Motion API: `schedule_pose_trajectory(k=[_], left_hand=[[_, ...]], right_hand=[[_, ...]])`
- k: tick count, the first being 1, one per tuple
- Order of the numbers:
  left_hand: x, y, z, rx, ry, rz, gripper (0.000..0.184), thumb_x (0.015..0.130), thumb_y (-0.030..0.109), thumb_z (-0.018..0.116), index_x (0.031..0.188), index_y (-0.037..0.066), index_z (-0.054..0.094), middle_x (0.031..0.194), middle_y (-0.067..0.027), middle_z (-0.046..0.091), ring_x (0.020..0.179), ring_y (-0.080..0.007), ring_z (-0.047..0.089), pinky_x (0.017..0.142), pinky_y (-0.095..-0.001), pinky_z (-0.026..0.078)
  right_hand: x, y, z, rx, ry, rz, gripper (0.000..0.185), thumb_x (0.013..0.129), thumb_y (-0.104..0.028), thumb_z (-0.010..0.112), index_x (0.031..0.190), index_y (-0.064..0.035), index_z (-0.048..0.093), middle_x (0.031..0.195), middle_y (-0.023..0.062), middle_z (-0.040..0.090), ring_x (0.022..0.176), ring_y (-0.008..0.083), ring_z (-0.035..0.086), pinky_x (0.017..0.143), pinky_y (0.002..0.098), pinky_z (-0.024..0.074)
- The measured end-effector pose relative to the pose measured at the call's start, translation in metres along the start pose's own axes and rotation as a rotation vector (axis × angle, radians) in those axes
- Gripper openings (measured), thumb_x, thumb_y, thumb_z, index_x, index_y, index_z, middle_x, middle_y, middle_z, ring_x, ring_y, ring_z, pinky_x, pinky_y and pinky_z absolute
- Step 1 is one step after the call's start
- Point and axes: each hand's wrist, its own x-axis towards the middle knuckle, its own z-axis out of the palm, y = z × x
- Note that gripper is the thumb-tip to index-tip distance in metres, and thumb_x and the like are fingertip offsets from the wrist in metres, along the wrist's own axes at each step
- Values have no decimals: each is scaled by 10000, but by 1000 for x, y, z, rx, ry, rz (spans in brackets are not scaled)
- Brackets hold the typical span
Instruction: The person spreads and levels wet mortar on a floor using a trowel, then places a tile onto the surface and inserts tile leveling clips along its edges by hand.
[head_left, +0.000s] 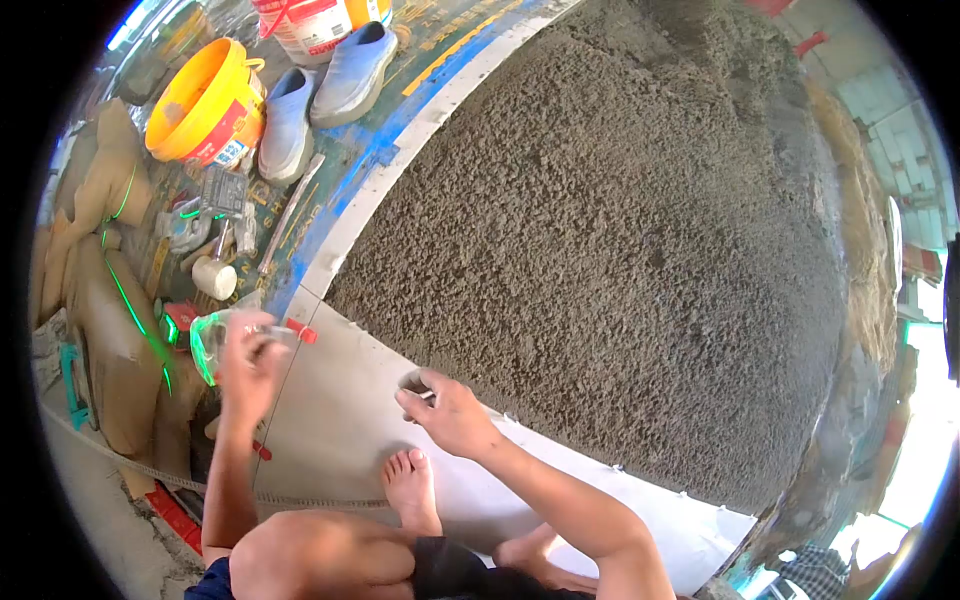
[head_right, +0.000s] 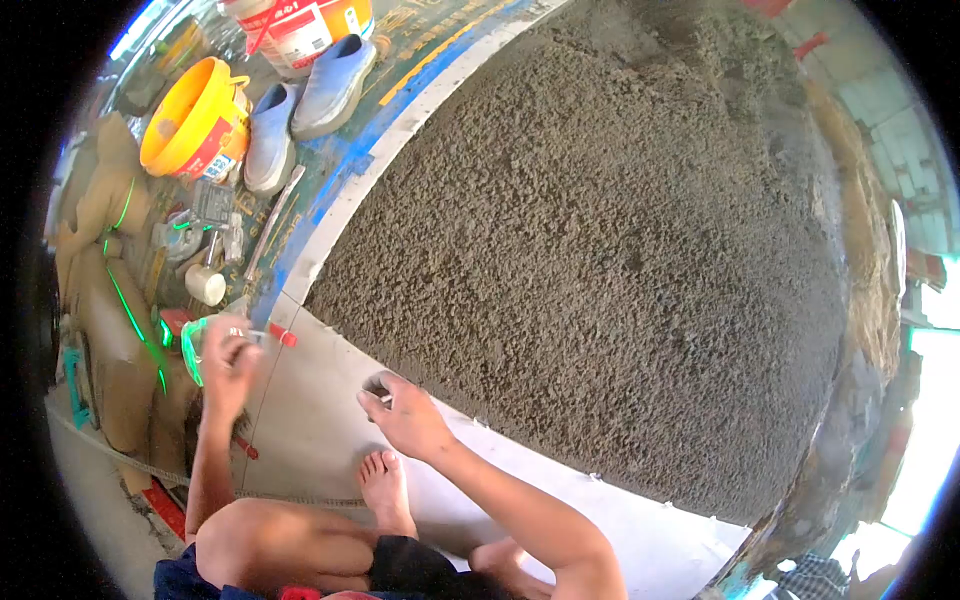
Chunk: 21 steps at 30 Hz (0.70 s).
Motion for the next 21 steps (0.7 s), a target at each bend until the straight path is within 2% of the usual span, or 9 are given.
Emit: schedule_pose_trajectory(k=[2, 4, 8, 13, 15, 16, 17, 20, 21], left_hand=[[2, 29, 36, 48, -202, 165, 398, 817, -120, 571, 1177, 14, 469, 1145, -106, 505, 946, -182, 614, 808, -309, 544], [0, 54, 63, -256, -506, -109, 463, 800, -131, 608, 1198, 18, 422, 1133, -115, 522, 929, -243, 671, 785, -329, 549], [9, 66, 99, -218, -684, -26, 539, 787, -120, 646, 1227, 43, 380, 1097, -127, 571, 901, -263, 698, 762, -347, 547], [61, 93, 125, -125, -924, 137, 369, 807, -70, 675, 1130, 15, 519, 990, -111, 658, 917, -201, 690, 812, -348, 539], [106, 79, 141, 1, -733, 300, 218, 822, 43, 704, 1004, 17, 586, 913, -95, 654, 818, -207, 675, 755, -352, 524], [133, 71, 147, 130, -635, 312, 202, 844, 91, 689, 1002, 20, 585, 934, -114, 642, 855, -239, 659, 782, -365, 514], [165, 44, 159, 223, -442, 495, 223, 855, 113, 682, 1028, 24, 572, 1012, -147, 630, 977, -294, 635, 849, -394, 498], [252, -9, 175, 383, -33, 567, 340, 888, 138, 647, 1184, 11, 541, 1218, -203, 567, 1150, -397, 547, 994, -443, 442], [268, -2, 173, 438, 1, 480, 367, 901, 146, 629, 1220, -5, 528, 1261, -217, 547, 1204, -404, 508, 1023, -446, 418]], right_hand=[[7, -12, 2, -22, 92, -98, 432, 943, -332, 644, 1187, 16, 568, 1063, 149, 664, 865, 198, 697, 761, 322, 542], [6, -22, -5, -119, 121, -152, 435, 936, -341, 654, 1172, 17, 576, 1049, 145, 665, 853, 194, 693, 754, 322, 540], [-4, -35, -28, -148, 28, -35, 386, 917, -344, 687, 1072, 4, 621, 896, 101, 673, 776, 158, 654, 711, 310, 519], [-16, -38, -70, -133, 47, 36, 227, 938, -241, 643, 1005, -24, 643, 811, 66, 667, 726, 132, 624, 676, 304, 508], [-12, -30, -89, -279, 221, -75, 159, 932, -173, 616, 997, -31, 644, 819, 108, 696, 739, 163, 661, 699, 326, 522], [-11, -32, -102, -248, 247, -59, 155, 937, -175, 611, 989, -32, 640, 828, 110, 703, 750, 162, 664, 705, 324, 524], [-7, -36, -117, -217, 272, -43, 151, 942, -177, 605, 981, -34, 636, 837, 112, 709, 760, 160, 668, 711, 322, 526], [8, -54, -160, -329, 460, -17, 182, 995, -242, 555, 1007, -66, 598, 965, 99, 711, 835, 170, 657, 748, 332, 546], [17, -60, -177, -383, 466, -26, 190, 1010, -259, 525, 1018, -78, 585, 1040, 107, 695, 886, 181, 648, 766, 355, 556]])
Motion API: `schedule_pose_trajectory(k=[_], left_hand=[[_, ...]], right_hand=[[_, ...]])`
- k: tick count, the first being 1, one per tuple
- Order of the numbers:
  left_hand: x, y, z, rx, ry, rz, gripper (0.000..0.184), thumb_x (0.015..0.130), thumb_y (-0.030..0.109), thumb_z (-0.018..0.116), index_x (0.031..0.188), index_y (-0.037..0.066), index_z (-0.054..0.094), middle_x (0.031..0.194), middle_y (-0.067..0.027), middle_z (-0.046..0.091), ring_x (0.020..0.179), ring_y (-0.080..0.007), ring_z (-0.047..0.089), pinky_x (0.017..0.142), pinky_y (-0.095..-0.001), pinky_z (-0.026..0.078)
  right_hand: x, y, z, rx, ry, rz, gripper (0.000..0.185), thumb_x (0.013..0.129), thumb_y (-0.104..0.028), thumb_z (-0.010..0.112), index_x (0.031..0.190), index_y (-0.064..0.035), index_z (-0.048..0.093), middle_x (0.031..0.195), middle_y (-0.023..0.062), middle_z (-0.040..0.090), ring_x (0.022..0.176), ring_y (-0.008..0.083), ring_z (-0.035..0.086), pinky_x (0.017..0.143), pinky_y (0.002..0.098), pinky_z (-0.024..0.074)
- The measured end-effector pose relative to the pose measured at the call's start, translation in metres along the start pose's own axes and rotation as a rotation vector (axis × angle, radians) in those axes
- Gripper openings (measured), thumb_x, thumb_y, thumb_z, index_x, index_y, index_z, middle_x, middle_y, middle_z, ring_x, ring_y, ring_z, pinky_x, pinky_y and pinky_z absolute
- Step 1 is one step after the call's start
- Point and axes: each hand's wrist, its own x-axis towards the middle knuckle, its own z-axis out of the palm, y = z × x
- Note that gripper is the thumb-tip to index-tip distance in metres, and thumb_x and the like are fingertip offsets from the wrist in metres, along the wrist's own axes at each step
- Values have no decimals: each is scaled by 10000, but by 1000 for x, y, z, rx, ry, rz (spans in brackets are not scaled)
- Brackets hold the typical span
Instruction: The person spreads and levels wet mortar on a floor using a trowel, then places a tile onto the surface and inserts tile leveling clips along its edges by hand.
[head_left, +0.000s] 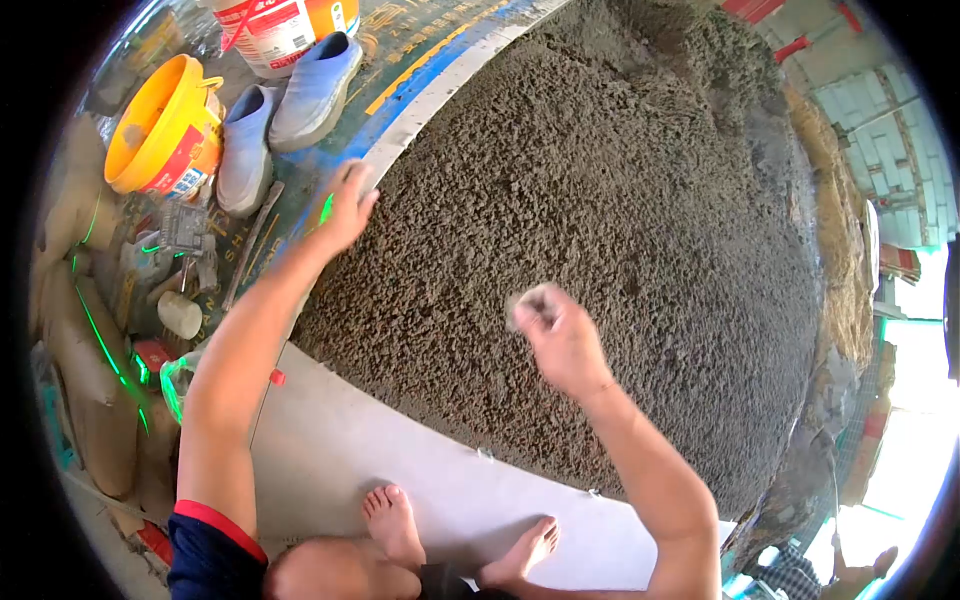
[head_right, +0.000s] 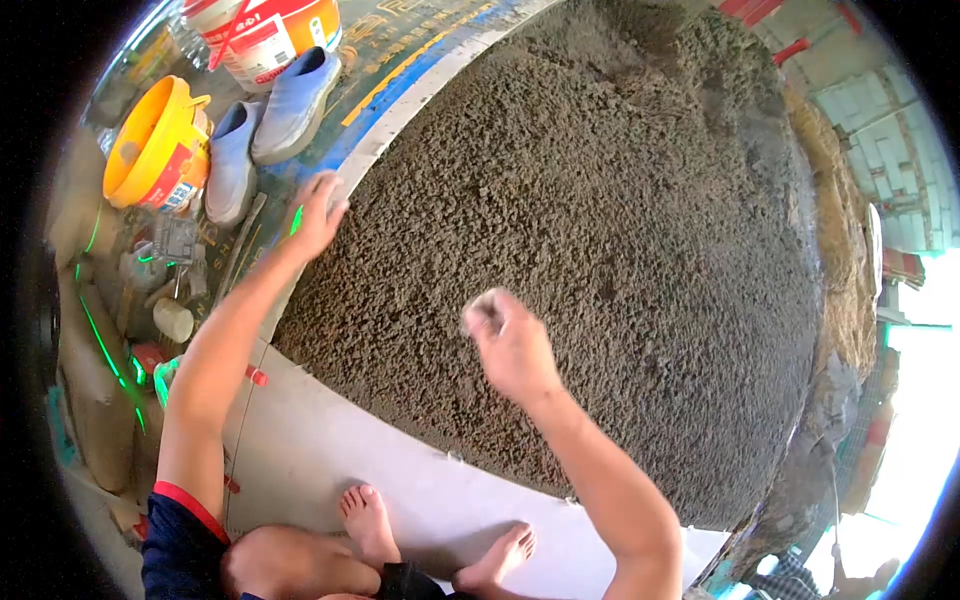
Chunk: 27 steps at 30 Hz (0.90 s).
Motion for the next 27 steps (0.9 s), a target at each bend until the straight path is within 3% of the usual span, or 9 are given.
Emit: schedule_pose_trajectory(k=[3, 6, 8, 12, 15, 17, 20, 22, 27], left_hand=[[34, -40, 28, 164, 48, 79, 405, 919, 174, 601, 1269, -8, 509, 1337, -208, 508, 1238, -399, 482, 1047, -454, 399], [51, -54, 52, 246, 83, -16, 442, 974, 245, 528, 1340, 2, 475, 1411, -188, 458, 1305, -382, 426, 1090, -460, 365], [46, -48, 65, 414, 150, -120, 475, 1022, 327, 437, 1383, 18, 447, 1458, -170, 418, 1355, -369, 375, 1121, -467, 337], [50, -39, 57, 416, 72, -183, 496, 1037, 361, 402, 1411, 35, 424, 1493, -152, 379, 1385, -354, 334, 1145, -479, 302], [53, -33, 52, 396, 71, -190, 546, 1006, 392, 466, 1417, 37, 416, 1498, -152, 379, 1392, -358, 330, 1154, -481, 286], [56, -29, 48, 384, 37, -214, 653, 953, 464, 546, 1421, 31, 410, 1512, -155, 362, 1411, -354, 308, 1165, -478, 263], [59, -25, 42, 357, 12, -237, 717, 918, 504, 585, 1423, 28, 406, 1519, -153, 351, 1420, -345, 297, 1171, -475, 251], [60, -24, 41, 347, 6, -261, 754, 883, 517, 625, 1414, 26, 413, 1521, -147, 350, 1424, -335, 296, 1174, -473, 245], [62, -26, 39, 329, 12, -255, 762, 873, 528, 616, 1395, 6, 425, 1516, -156, 352, 1414, -349, 310, 1167, -478, 256]], right_hand=[[53, -10, -39, -197, 189, -46, 168, 973, -241, 586, 938, -94, 659, 1019, 84, 694, 887, 189, 648, 808, 390, 563], [111, -40, -73, -36, 238, 244, 169, 980, -252, 587, 997, -104, 666, 939, 17, 706, 716, 88, 614, 703, 296, 544], [167, -22, -83, 5, 314, 56, 168, 979, -231, 582, 1029, -90, 659, 900, 3, 705, 637, 47, 583, 573, 227, 490], [276, -26, -102, 108, 403, 6, 158, 897, -188, 645, 973, -73, 721, 859, 15, 727, 702, 67, 656, 611, 260, 519], [333, -58, -108, 17, 406, 69, 209, 892, -227, 636, 981, -57, 719, 933, 75, 733, 776, 126, 693, 640, 316, 544], [365, -82, -108, -305, 487, 81, 248, 907, -239, 594, 1001, -50, 723, 1025, 148, 721, 833, 209, 706, 700, 379, 571], [433, -80, -107, -479, 556, 32, 268, 908, -234, 575, 1020, -40, 722, 1092, 195, 698, 888, 289, 705, 753, 411, 586], [450, -94, -104, -411, 515, 60, 300, 875, -231, 608, 1009, 15, 718, 1048, 215, 705, 947, 350, 696, 810, 422, 580], [495, -110, -87, -580, 546, 72, 265, 845, -203, 618, 932, 22, 730, 1045, 230, 703, 996, 356, 686, 861, 412, 560]])
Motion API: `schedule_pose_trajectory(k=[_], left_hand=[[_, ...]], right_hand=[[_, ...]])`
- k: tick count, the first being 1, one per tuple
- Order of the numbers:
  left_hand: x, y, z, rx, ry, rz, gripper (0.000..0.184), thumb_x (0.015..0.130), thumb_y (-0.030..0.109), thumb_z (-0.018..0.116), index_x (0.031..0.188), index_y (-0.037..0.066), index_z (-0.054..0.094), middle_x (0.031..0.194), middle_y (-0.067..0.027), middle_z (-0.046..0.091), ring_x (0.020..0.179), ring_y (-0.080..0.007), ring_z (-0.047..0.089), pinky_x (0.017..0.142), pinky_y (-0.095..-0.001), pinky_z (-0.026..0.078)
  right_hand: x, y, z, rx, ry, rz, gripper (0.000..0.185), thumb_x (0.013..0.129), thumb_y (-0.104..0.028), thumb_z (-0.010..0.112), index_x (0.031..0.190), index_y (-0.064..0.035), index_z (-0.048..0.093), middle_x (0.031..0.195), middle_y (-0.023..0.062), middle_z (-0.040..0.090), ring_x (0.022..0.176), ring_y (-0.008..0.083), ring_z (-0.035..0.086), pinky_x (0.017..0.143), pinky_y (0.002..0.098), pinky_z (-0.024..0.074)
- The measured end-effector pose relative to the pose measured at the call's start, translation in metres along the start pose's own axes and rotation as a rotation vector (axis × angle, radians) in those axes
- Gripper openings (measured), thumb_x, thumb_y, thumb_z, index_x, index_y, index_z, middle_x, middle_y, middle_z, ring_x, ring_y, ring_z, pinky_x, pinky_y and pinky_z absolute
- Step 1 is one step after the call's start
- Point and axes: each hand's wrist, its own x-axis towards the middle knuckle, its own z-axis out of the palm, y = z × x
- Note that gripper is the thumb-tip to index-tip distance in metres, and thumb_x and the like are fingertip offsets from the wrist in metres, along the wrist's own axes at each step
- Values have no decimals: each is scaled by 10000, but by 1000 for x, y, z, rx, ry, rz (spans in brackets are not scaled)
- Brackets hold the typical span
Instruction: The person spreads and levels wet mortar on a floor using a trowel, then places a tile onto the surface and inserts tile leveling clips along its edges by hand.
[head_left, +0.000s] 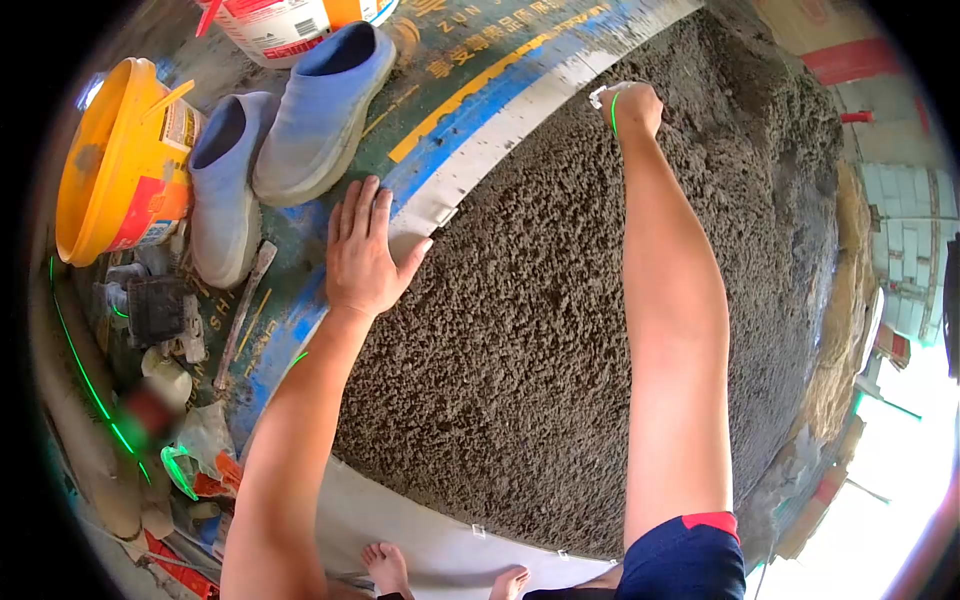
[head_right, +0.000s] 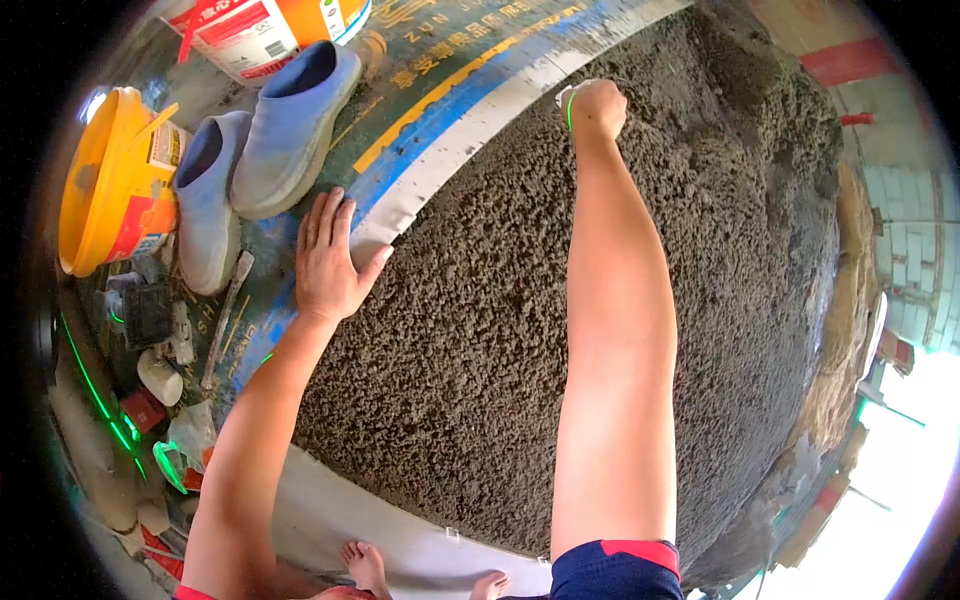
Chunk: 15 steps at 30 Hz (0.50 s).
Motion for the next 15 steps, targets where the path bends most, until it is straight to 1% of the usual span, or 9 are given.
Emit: schedule_pose_trajectory(k=[1, 3, 5, 7, 8, 11, 15], left_hand=[[1, 0, -1, -5, -5, 6, 766, 875, 533, 610, 1393, 1, 424, 1516, -160, 350, 1414, -353, 309, 1165, -481, 258], [2, 0, -2, -9, -17, -6, 768, 878, 539, 603, 1389, -7, 426, 1518, -167, 345, 1413, -360, 307, 1162, -489, 256], [2, 0, -3, -28, -20, -10, 762, 881, 534, 603, 1390, -5, 428, 1523, -166, 337, 1416, -361, 302, 1163, -494, 250], [3, 0, -3, -44, -33, -23, 758, 882, 526, 605, 1395, -3, 427, 1529, -162, 328, 1421, -358, 293, 1166, -498, 244], [3, 0, -3, -42, -39, -25, 757, 882, 524, 605, 1397, -1, 425, 1530, -162, 327, 1424, -358, 288, 1166, -498, 243], [2, -1, -2, -49, -50, -33, 756, 884, 524, 601, 1398, -3, 425, 1528, -166, 327, 1429, -361, 278, 1169, -498, 239], [3, -2, -1, -59, -49, -24, 760, 887, 526, 595, 1391, -19, 429, 1525, -172, 328, 1430, -361, 276, 1171, -500, 234]], right_hand=[[2, -5, 1, -2, -1, -8, 265, 845, -203, 618, 932, 22, 730, 1045, 230, 703, 996, 356, 686, 861, 412, 560], [6, -11, 5, -7, -14, 57, 265, 831, -190, 614, 947, 18, 730, 1064, 235, 698, 1013, 361, 680, 881, 408, 551], [17, -11, 13, -41, -23, 26, 271, 818, -186, 618, 959, 17, 730, 1079, 240, 693, 1028, 366, 676, 898, 405, 544], [25, -8, 19, -68, -75, -65, 277, 814, -178, 615, 975, 16, 730, 1091, 248, 688, 1032, 367, 675, 899, 404, 544], [36, -9, 26, -147, -108, -59, 280, 810, -175, 620, 981, 18, 728, 1083, 240, 693, 1026, 367, 677, 889, 406, 547], [41, -11, 30, -113, -143, -15, 283, 802, -175, 625, 982, 17, 728, 1079, 226, 698, 1020, 364, 678, 884, 405, 546], [33, -12, 28, -107, -125, -63, 285, 793, -191, 639, 971, 10, 732, 1092, 206, 701, 1004, 354, 685, 866, 408, 550]])
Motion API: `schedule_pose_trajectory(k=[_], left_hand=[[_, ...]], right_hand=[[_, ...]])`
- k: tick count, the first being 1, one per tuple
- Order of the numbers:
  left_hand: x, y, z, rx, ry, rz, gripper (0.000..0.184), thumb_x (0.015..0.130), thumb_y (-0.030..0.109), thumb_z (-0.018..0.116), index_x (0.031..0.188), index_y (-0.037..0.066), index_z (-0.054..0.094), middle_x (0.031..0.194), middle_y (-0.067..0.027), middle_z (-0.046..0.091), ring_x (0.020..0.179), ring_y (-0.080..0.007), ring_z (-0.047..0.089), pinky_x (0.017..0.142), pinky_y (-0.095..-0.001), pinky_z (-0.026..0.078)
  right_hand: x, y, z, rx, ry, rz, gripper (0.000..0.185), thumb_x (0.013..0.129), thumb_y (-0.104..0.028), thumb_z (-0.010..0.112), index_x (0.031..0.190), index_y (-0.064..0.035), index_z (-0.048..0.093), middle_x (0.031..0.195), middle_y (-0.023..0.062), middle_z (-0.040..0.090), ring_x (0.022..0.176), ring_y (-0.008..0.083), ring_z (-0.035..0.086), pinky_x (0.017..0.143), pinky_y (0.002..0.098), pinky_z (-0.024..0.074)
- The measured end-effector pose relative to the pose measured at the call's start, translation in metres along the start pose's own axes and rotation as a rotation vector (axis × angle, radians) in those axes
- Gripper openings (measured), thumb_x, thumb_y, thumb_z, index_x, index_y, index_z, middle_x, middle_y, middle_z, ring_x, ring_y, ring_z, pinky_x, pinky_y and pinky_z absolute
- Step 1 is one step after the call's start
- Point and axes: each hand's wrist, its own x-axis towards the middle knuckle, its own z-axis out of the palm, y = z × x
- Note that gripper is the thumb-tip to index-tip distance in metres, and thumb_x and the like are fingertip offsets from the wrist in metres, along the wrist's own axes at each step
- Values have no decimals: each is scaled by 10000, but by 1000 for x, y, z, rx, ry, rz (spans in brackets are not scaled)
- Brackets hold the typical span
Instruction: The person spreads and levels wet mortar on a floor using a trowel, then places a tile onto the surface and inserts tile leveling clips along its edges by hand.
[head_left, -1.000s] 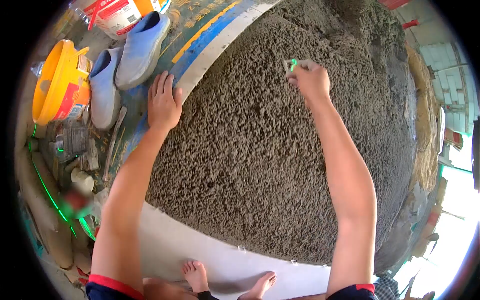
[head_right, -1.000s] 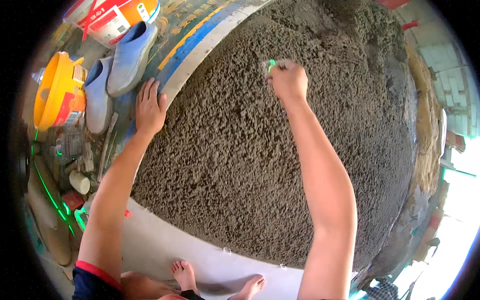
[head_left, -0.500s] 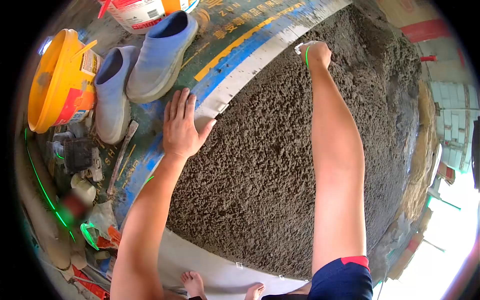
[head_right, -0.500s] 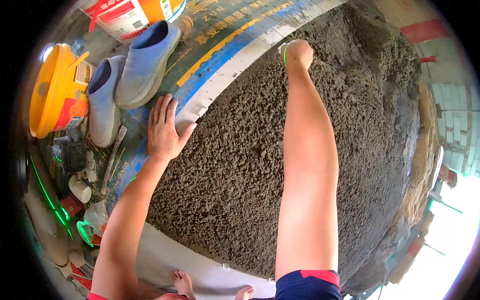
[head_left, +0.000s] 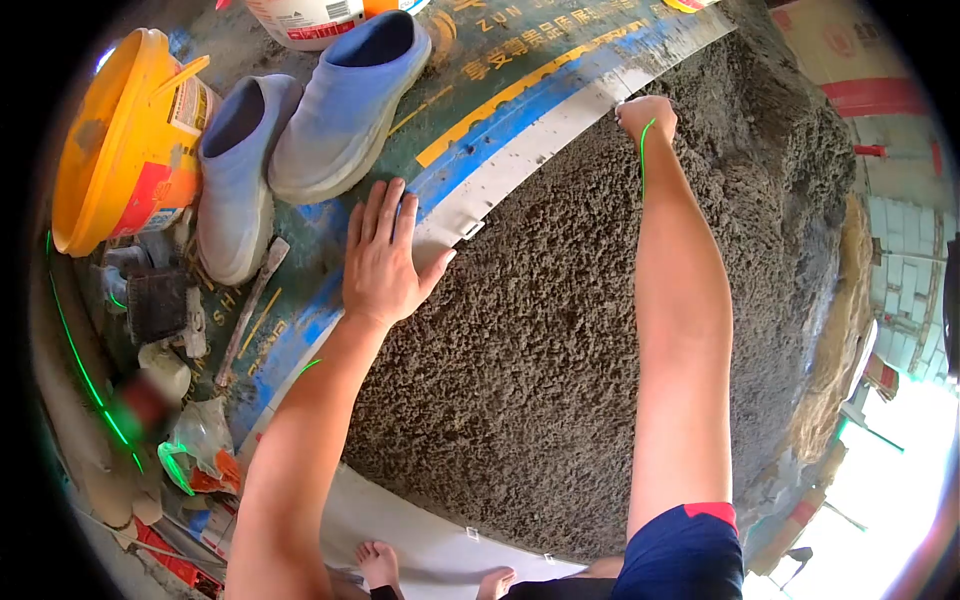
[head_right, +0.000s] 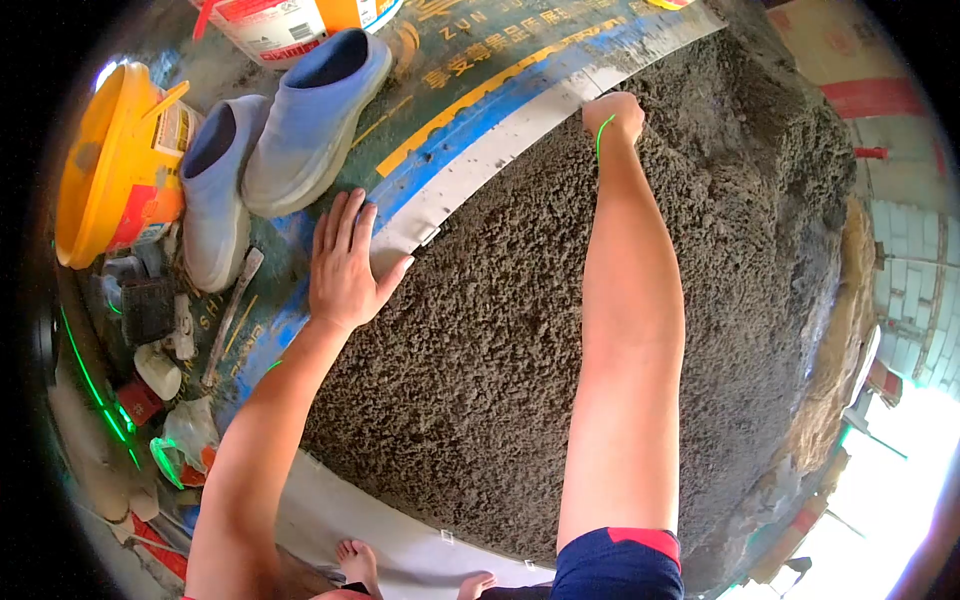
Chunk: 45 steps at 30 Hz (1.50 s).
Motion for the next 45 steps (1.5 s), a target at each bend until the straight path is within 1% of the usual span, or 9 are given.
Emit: schedule_pose_trajectory(k=[20, 24, 26, 32, 34, 36, 39, 43, 45], left_hand=[[1, 0, 2, 12, 13, -3, 760, 876, 517, 616, 1390, -9, 427, 1518, -165, 333, 1428, -352, 282, 1168, -503, 243], [2, 0, 3, 9, 20, 2, 761, 876, 523, 612, 1388, -10, 430, 1516, -167, 336, 1428, -353, 281, 1168, -503, 241], [1, -1, 2, -4, 23, 8, 759, 881, 532, 603, 1387, -8, 435, 1514, -167, 338, 1431, -352, 276, 1169, -503, 240], [2, -1, 3, 21, 23, 14, 755, 883, 528, 607, 1384, -9, 434, 1500, -172, 352, 1420, -362, 293, 1161, -507, 254], [3, -1, 3, 18, 21, 9, 753, 883, 530, 606, 1382, -8, 437, 1500, -170, 352, 1417, -361, 298, 1159, -506, 258], [2, -1, 2, 17, 11, 0, 751, 884, 532, 605, 1379, -7, 439, 1499, -169, 352, 1415, -359, 303, 1157, -506, 261], [2, -1, 1, 7, 15, -9, 751, 886, 543, 597, 1377, -5, 443, 1499, -163, 352, 1411, -358, 307, 1156, -505, 267], [1, -1, 2, 5, 27, -4, 756, 882, 545, 600, 1377, -4, 441, 1490, -160, 360, 1406, -361, 313, 1157, -505, 267], [1, -2, 2, 6, 29, -5, 757, 881, 544, 602, 1378, -4, 441, 1488, -161, 362, 1405, -362, 314, 1158, -506, 265]], right_hand=[[12, -6, -15, 99, -12, 207, 292, 799, -204, 669, 941, 46, 714, 1030, 214, 705, 880, 326, 706, 786, 402, 575], [27, 4, 1, -17, -201, 115, 327, 816, -234, 670, 1007, 28, 710, 1052, 219, 701, 876, 320, 710, 788, 400, 580], [53, 19, 31, -14, 35, 86, 270, 792, -307, 711, 616, -103, 703, 621, 33, 654, 478, 126, 546, 487, 310, 450], [12, 2, 8, 15, -11, 66, 264, 782, -309, 723, 711, -56, 743, 690, 73, 696, 600, 151, 633, 593, 358, 524], [0, -8, -6, -62, 59, 82, 271, 775, -216, 679, 921, 6, 732, 1032, 176, 715, 869, 290, 714, 793, 391, 577], [15, -4, 1, -72, 52, 85, 244, 797, -205, 659, 915, -6, 737, 1039, 179, 712, 861, 297, 707, 786, 386, 581], [14, -2, 6, 213, -90, 154, 193, 861, -186, 645, 874, -15, 733, 835, 103, 733, 623, 159, 669, 556, 317, 556], [19, -4, 8, 593, -153, 303, 173, 876, -126, 624, 751, -18, 676, 725, 20, 703, 503, 81, 577, 424, 265, 428], [20, -6, 8, 593, -200, 288, 140, 882, -103, 631, 805, 7, 669, 722, 55, 691, 518, 93, 580, 430, 250, 431]])
